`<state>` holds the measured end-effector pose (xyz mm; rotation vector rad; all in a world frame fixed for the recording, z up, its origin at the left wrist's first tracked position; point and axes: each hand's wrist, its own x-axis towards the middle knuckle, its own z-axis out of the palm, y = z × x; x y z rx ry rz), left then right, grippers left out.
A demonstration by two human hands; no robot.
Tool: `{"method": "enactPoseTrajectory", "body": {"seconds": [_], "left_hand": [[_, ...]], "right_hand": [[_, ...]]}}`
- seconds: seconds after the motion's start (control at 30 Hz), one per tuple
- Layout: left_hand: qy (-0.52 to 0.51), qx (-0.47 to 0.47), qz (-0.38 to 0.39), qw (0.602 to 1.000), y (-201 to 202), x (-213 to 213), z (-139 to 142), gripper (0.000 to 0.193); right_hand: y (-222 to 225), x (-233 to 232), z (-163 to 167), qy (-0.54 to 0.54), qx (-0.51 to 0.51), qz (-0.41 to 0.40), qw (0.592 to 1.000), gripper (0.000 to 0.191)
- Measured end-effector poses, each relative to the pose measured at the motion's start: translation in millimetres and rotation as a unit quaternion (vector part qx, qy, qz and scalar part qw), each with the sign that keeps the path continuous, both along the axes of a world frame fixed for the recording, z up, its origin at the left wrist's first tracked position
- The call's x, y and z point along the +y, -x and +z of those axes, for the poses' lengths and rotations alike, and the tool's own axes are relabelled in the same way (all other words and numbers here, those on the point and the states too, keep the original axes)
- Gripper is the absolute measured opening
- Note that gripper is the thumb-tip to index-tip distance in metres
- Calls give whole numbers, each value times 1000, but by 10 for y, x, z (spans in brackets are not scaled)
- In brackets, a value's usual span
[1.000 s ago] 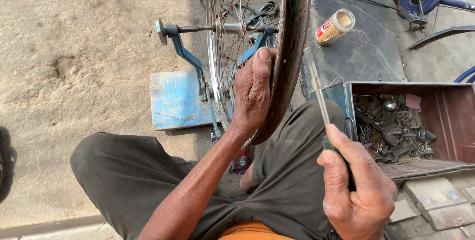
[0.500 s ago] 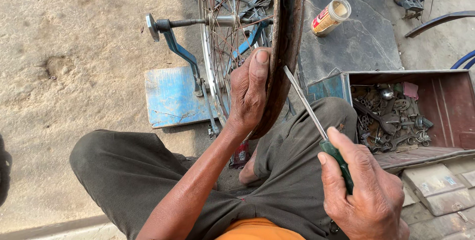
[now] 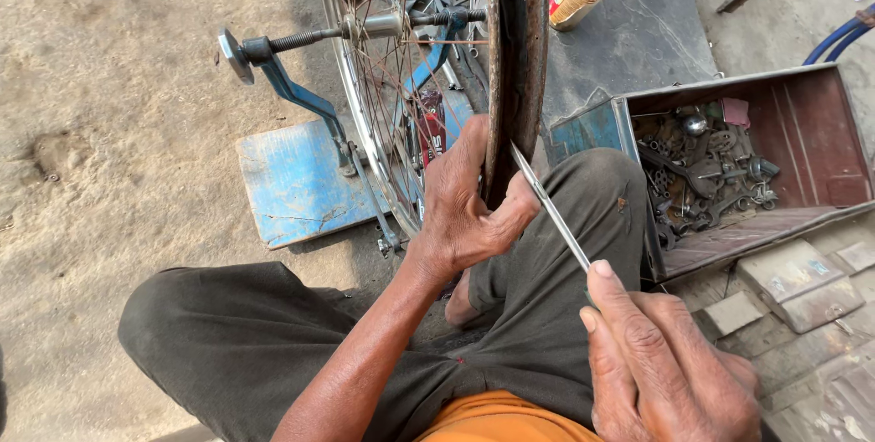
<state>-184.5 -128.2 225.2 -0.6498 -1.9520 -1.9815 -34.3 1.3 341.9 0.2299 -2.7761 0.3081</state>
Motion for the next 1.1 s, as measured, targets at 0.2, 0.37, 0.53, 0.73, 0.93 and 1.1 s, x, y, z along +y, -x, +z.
{"method": "enactPoseTrajectory", "body": {"seconds": [0.2,0.37,0.53,0.73,0.93,1.1], "left_hand": [[15,28,22,999,-6,8,-70,35],[3,48,47,998,-10,34,-61,33],[-1,3,59,998,-50,35,-23,29],[-2,17,80,997,-35,73,-29,27],[-15,21,63,998,-22,53,-36,29],[-53,50,24,997,-42,-120,212,32]], "right_hand": [[-91,-69,-219,16,-28,-59,998,43],[-148,-119,-294,33,-13,-74,997,44],[-69,-214,-267,55,-2,-65,996,44],[64,-41,-190,169,-19,3,985,39],[154,162,-252,605,-145,-42,782,37],[146,173,-621,581,-107,-3,807,36]]}}
